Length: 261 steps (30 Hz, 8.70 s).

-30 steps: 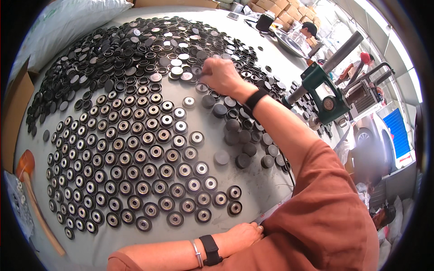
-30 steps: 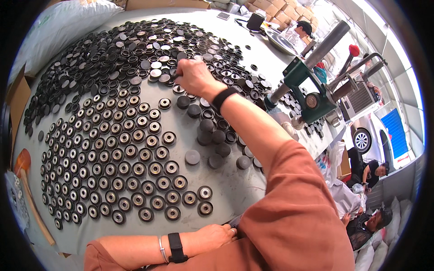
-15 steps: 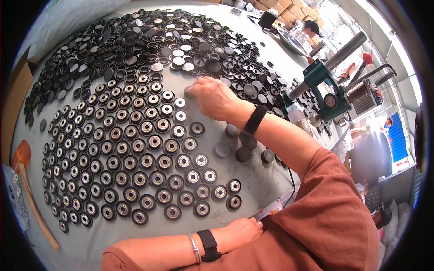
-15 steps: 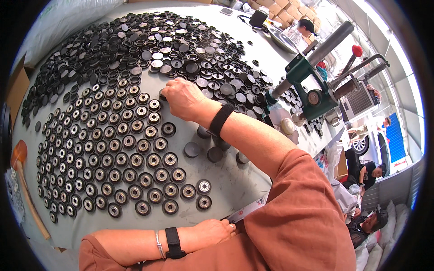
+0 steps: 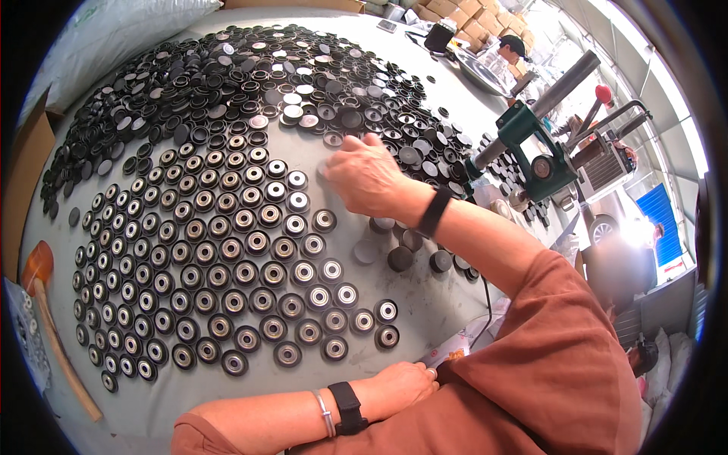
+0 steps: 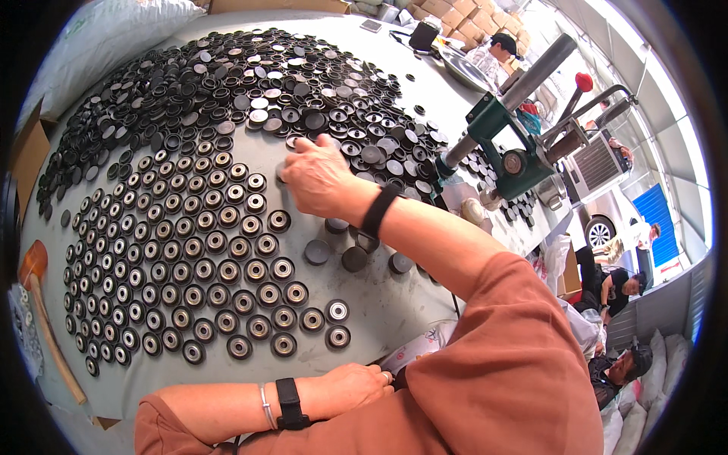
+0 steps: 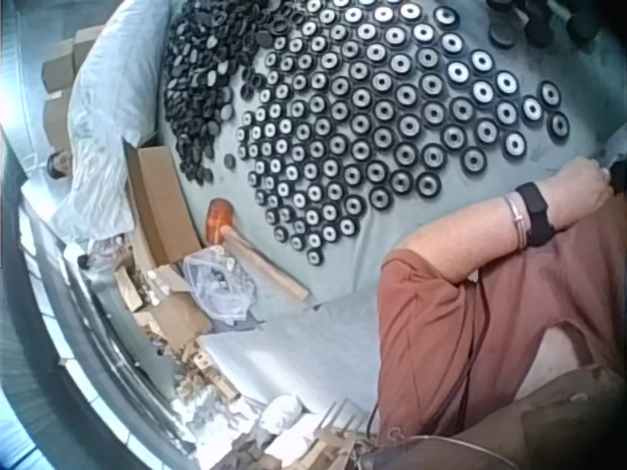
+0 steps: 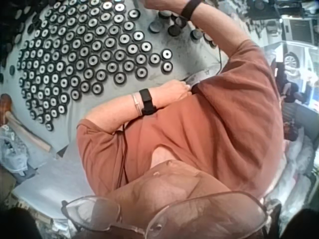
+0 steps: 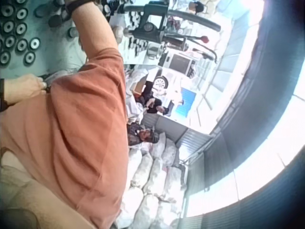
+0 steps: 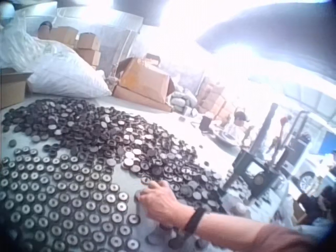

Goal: Arranging, sorting, and using a hand-press machine on circular industrial components at a factory workbench.

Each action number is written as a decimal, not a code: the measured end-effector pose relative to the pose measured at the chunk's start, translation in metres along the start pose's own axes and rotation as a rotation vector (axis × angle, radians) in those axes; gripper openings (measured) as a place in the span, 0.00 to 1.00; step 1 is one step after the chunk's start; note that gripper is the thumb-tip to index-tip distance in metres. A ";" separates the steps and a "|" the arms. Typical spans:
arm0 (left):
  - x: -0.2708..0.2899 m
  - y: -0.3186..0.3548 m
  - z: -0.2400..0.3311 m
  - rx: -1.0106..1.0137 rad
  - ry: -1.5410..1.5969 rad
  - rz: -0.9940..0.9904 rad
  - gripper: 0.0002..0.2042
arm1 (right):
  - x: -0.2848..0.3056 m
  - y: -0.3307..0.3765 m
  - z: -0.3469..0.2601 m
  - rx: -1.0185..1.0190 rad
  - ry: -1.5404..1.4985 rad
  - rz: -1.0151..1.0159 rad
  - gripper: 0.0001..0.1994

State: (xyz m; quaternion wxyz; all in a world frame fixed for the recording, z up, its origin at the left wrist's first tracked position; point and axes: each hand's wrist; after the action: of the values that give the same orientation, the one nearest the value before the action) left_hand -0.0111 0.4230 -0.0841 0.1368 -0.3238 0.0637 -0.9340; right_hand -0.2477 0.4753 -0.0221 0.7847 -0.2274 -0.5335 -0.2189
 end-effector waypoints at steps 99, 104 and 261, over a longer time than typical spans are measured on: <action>-0.006 0.000 -0.006 -0.042 -0.024 -0.017 0.10 | -0.007 -0.071 -0.014 -0.028 -0.564 0.020 0.12; -0.005 -0.001 -0.005 -0.043 -0.045 0.021 0.09 | 0.024 -0.053 0.037 -0.231 -0.172 -0.320 0.11; -0.009 -0.001 -0.005 -0.019 0.007 0.046 0.11 | 0.002 -0.047 -0.033 -0.079 0.206 -0.083 0.05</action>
State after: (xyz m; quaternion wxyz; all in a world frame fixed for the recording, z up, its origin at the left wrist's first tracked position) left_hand -0.0077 0.4265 -0.0928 0.1550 -0.3201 0.0803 -0.9312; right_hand -0.2506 0.4179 -0.0246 0.8160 -0.2123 -0.4500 -0.2942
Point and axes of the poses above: each hand's wrist, its own y-axis away from the middle knuckle, its own x-axis out of the back of the hand, z = x × y, and after that the axes turned 7 degrees about y, right-handed
